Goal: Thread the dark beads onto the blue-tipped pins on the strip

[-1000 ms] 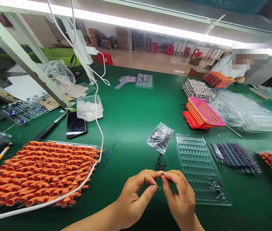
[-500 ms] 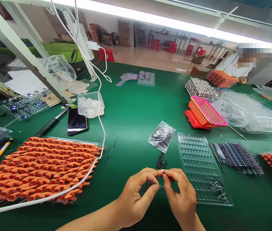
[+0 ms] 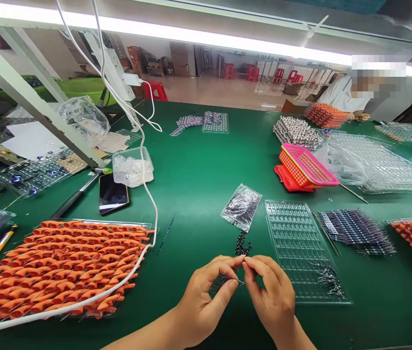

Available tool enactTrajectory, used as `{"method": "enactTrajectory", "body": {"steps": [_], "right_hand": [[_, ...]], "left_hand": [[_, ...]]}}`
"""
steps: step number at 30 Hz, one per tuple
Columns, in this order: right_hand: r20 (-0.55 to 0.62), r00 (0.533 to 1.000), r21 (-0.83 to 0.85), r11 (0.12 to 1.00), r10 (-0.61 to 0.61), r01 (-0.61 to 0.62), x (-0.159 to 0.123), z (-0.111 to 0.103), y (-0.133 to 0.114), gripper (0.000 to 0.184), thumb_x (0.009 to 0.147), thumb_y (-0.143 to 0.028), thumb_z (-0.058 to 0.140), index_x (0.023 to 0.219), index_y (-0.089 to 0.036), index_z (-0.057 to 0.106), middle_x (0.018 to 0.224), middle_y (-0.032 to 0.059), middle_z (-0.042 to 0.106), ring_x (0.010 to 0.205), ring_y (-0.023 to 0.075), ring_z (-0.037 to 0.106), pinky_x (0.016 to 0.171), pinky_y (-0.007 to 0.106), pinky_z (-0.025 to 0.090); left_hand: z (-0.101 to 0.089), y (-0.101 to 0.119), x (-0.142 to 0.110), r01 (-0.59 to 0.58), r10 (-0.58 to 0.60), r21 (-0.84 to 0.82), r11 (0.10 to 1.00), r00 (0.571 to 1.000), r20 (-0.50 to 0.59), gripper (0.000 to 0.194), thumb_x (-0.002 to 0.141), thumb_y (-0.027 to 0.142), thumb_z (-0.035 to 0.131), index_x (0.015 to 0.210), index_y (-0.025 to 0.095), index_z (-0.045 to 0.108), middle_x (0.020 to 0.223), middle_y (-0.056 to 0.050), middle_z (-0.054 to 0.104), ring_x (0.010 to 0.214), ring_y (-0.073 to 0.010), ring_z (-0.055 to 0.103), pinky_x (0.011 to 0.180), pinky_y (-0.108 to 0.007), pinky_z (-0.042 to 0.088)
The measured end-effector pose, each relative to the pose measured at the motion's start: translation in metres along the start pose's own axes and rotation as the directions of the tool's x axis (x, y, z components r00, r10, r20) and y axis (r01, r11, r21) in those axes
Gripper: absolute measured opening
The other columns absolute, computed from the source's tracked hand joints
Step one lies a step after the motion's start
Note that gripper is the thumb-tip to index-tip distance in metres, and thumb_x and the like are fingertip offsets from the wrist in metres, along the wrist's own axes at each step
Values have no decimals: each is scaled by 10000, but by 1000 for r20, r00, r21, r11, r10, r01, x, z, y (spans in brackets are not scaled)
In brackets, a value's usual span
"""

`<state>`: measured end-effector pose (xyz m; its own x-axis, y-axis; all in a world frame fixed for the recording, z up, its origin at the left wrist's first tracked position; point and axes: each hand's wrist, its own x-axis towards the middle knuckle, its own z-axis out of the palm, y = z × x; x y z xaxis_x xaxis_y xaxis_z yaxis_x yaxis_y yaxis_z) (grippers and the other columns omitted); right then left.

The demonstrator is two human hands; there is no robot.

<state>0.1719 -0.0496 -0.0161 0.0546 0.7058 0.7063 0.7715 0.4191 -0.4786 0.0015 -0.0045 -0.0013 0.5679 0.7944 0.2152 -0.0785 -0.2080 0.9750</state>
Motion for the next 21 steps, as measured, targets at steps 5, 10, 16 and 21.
{"method": "enactTrajectory", "body": {"steps": [5,10,16,21], "right_hand": [[-23,999,38,999,34,-33,3,0,-4,266,861,-22,630,1071,-186,618,861,44,683,774,144,678,683,269,596],[-9,998,90,994,68,-67,6,-2,-7,228,872,-29,614,1040,-183,615,844,40,673,752,134,663,654,256,589],[-11,999,15,999,36,-36,3,0,-3,224,875,-43,616,1043,-191,620,845,43,681,761,135,670,661,260,590],[-8,999,-11,999,53,-53,6,-1,-5,152,871,-66,601,957,-191,622,781,25,667,673,120,634,606,236,550]], "left_hand": [[0,1,0,-21,21,1,1000,1000,6,70,943,156,542,934,187,604,1248,-129,688,1107,-208,645,966,-347,498],[0,1,0,-27,27,-26,999,1000,4,71,946,162,537,931,186,602,1244,-131,685,1087,-212,648,950,-364,506],[-1,1,0,-20,21,-29,999,999,25,67,946,169,536,921,171,598,1253,-160,675,1083,-222,640,946,-381,502],[-1,4,2,1,1,-30,1000,999,45,88,948,198,538,903,162,603,1233,-175,681,1068,-229,645,954,-392,494]]}}
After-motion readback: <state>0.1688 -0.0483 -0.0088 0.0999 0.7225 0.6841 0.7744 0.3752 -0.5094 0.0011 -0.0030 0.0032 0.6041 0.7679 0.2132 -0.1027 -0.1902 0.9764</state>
